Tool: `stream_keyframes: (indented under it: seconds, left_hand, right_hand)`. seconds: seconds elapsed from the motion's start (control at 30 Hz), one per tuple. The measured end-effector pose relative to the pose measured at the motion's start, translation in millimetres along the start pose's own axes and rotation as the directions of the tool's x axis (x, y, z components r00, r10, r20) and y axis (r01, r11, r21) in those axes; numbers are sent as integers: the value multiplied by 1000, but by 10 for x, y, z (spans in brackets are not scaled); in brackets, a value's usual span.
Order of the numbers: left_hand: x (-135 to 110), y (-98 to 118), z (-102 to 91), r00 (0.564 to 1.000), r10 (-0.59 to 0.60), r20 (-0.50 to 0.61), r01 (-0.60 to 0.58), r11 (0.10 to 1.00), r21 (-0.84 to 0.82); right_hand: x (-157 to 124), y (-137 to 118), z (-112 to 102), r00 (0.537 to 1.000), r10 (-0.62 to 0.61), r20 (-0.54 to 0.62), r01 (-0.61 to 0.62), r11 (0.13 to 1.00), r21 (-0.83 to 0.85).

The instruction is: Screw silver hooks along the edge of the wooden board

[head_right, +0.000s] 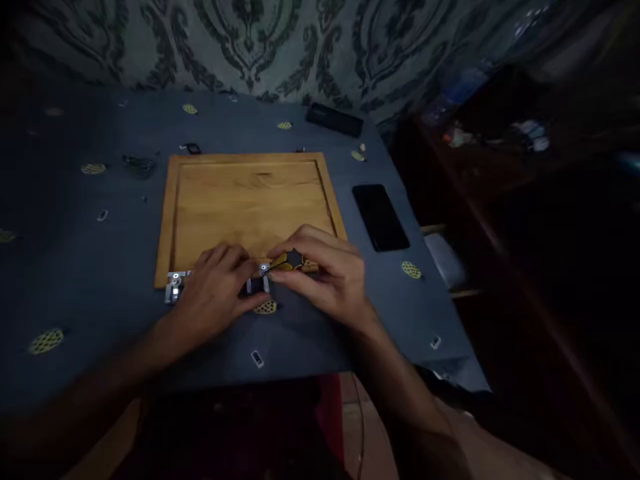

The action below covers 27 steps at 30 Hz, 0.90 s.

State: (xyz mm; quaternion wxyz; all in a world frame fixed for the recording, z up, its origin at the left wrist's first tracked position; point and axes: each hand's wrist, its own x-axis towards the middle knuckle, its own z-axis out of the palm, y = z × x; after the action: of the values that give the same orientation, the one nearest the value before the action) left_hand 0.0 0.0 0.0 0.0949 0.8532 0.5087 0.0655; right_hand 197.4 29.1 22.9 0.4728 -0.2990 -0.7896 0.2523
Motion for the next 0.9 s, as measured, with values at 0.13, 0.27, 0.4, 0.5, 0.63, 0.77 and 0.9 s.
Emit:
stream_keyframes:
  seconds: [0.13,0.27,0.4,0.5,0.63,0.77,0.9]
  left_hand:
    - [1,-11,-13,1000,-4,-6,4,1000,-8]
    - [6,-8,-23,1000,5,8,-5,1000,-8]
    - [11,-4,-30,1000,9,9,-9,1000,-8]
    - [14,-7,-35,1000,-2,27,2,1000,-13]
    - [14,-12,-33,1000,2,18,-2,1000,-5]
    - [13,-10,-32,1000,9,12,-8,1000,-3]
    - [10,-6,-31,1000,4,11,-4,1000,-8]
  right_hand:
    - [11,-27,13,1000,10,-1,-10,1000,-21]
    - [8,-18,33,1000,-13,-27,12,999,-39]
    - [0,0,44,999,-23,-39,22,999,-39]
    - [1,1,45,999,-25,-38,23,999,-30]
    - [10,-14,39,999,-15,-32,14,1000,-24]
    - [10,-45,29,1000,-11,-17,11,999,-52]
    - [-14,-75,47,994,-64,-90,50,988,-148]
